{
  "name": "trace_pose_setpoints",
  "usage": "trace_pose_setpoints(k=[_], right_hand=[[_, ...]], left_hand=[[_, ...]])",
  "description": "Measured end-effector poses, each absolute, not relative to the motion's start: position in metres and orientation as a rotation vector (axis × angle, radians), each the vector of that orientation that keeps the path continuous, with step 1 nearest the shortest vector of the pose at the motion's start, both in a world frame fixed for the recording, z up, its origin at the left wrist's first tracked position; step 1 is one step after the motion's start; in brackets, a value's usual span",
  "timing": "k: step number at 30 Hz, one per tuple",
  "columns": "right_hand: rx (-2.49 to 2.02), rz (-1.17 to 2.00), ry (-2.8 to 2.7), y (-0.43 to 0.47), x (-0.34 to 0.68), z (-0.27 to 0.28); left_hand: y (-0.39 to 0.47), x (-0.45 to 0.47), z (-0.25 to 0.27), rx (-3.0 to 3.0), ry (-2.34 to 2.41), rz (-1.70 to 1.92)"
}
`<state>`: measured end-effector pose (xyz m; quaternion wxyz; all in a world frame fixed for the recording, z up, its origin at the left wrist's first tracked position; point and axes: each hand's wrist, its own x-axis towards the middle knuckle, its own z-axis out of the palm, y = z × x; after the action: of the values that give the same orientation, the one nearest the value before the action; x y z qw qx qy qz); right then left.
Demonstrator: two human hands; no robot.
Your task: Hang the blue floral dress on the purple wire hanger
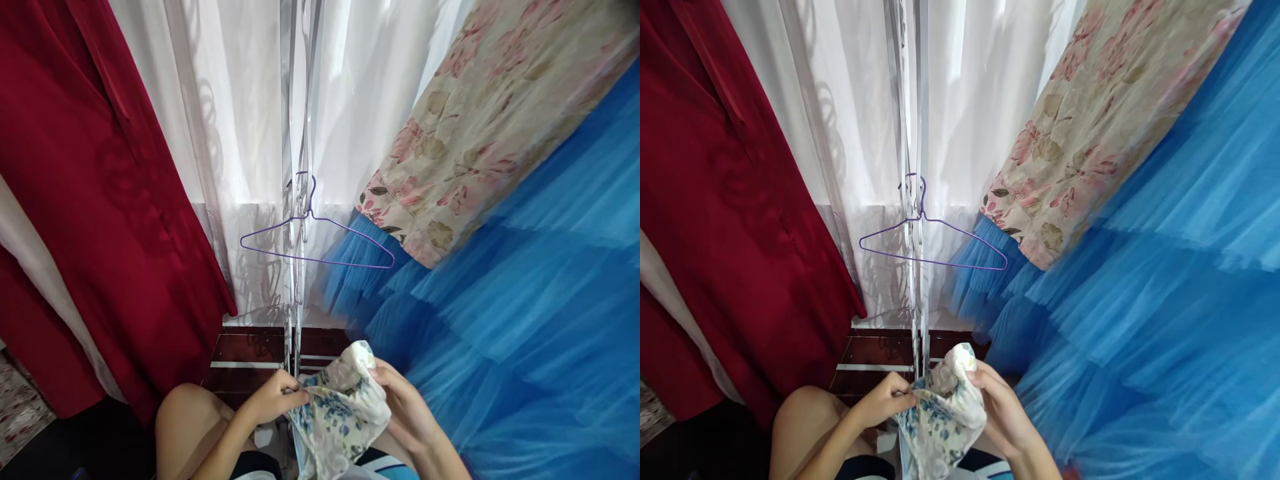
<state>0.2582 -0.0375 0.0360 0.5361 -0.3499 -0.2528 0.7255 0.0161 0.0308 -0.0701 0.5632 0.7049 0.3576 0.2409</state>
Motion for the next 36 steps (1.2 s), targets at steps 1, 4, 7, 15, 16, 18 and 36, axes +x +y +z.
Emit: trace_pose_setpoints(k=[1,4,7,15,16,18,36], right_hand=[[-0.871,1.722,-0.625,-0.039,0.267,0.044],[-0.977,1.721,-0.814,-0.041,0.292,0.064],[-1.062,1.748,-1.194,-0.037,0.308,0.079],[-1.11,1.414,-1.999,-0.011,0.277,0.111],[-1.06,1.382,-2.058,-0.007,0.268,0.116],[-0.988,1.325,-2.076,0.002,0.252,0.123],[-1.006,0.955,-1.435,0.088,0.289,0.1]], left_hand=[[0.033,0.007,-0.07,1.717,0.852,0.572],[0.045,-0.024,-0.063,1.887,0.938,0.639],[0.06,-0.05,-0.042,2.119,0.989,0.651],[0.101,-0.093,0.07,2.672,1.028,0.623],[0.107,-0.1,0.081,2.681,1.077,0.661],[0.121,-0.115,0.096,2.673,1.183,0.721],[0.206,-0.084,0.165,1.808,0.983,0.956]])
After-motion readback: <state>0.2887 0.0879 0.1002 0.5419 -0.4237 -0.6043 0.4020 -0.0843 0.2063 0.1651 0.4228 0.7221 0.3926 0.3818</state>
